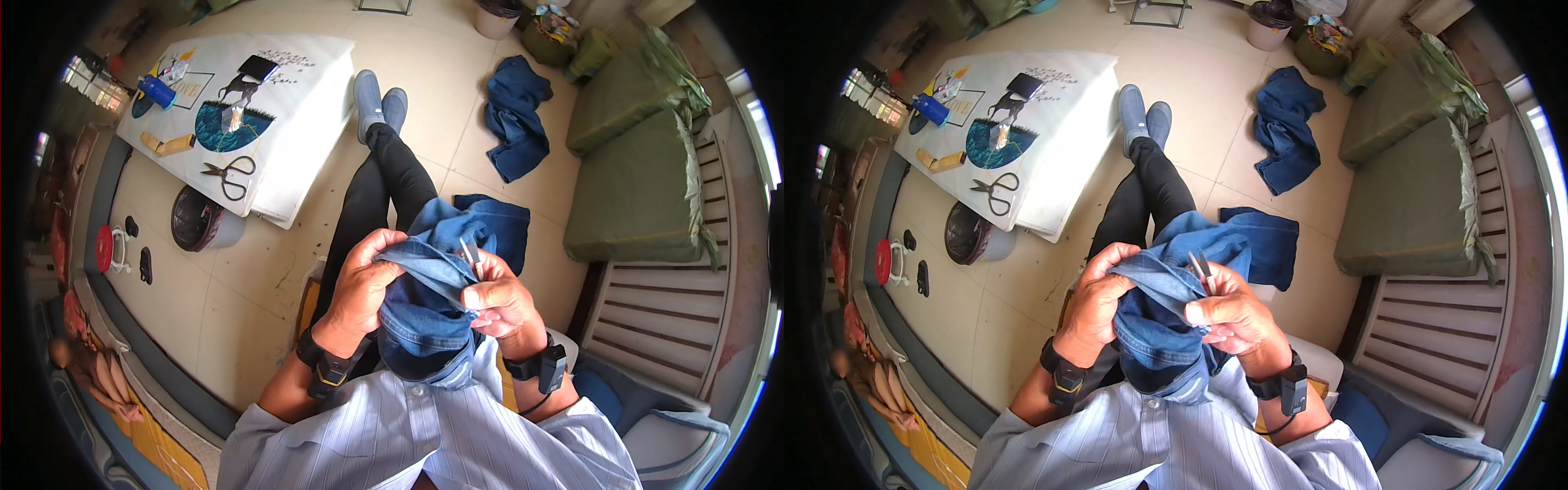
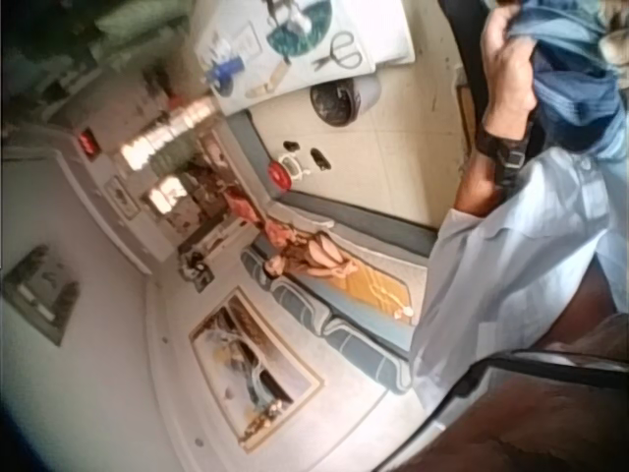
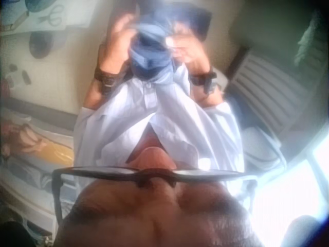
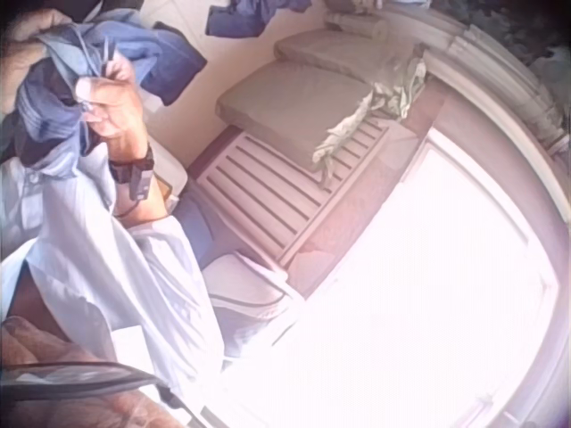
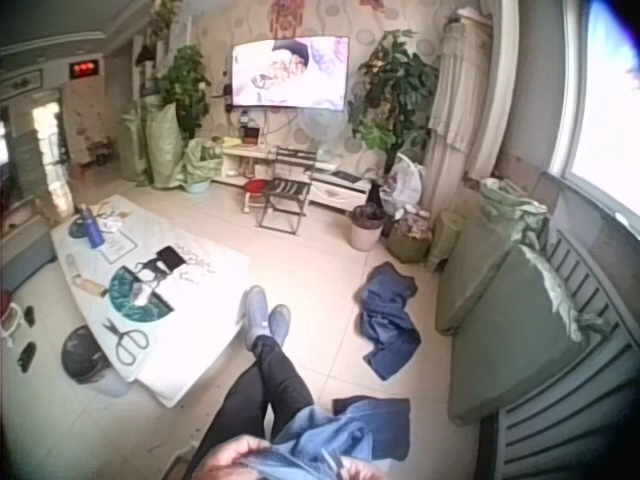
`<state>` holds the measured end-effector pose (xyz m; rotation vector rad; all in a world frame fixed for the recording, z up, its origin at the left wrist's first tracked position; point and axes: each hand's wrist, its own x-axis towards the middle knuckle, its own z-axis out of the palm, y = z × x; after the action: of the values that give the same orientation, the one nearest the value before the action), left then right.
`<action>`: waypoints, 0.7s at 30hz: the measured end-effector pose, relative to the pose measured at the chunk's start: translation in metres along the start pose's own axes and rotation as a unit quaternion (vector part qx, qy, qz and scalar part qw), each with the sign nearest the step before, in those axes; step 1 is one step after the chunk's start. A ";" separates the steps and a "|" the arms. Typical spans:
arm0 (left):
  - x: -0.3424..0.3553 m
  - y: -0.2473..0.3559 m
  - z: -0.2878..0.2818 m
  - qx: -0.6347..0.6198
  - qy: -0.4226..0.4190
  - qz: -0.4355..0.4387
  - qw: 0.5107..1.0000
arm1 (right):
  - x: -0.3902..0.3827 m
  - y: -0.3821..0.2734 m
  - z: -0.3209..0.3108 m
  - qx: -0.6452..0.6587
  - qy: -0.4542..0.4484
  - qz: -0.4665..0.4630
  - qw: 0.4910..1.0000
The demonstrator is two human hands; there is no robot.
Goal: The person uses a seam ripper to remove stitches from the pocket area of a pair of blue jeans. They repeatedly turn the fabric inside out and work on different sections of the pocket seam while seated on the floor.
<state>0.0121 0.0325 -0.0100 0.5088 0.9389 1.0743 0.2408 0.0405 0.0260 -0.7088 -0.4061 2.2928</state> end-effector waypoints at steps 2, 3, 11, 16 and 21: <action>-0.003 0.005 0.002 -0.048 -0.012 -0.016 0.999 | -0.001 -0.005 -0.002 -0.073 0.011 -0.034 0.997; -0.004 0.004 0.002 -0.066 -0.017 -0.012 0.998 | -0.002 -0.009 -0.002 -0.114 0.008 -0.043 0.993; -0.012 -0.004 0.000 -0.113 -0.020 -0.084 0.990 | 0.012 0.013 0.007 -0.673 0.238 -0.245 0.656; -0.014 -0.007 -0.013 -0.086 -0.027 -0.100 0.991 | 0.009 0.020 0.000 -0.422 0.230 -0.131 0.867; -0.015 0.013 0.000 0.016 -0.120 -0.056 0.991 | 0.008 0.021 -0.008 0.039 0.140 -0.053 0.988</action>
<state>0.0034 0.0246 0.0054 0.5907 0.7629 0.8764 0.2297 0.0316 0.0070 -0.9319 -0.2165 2.0604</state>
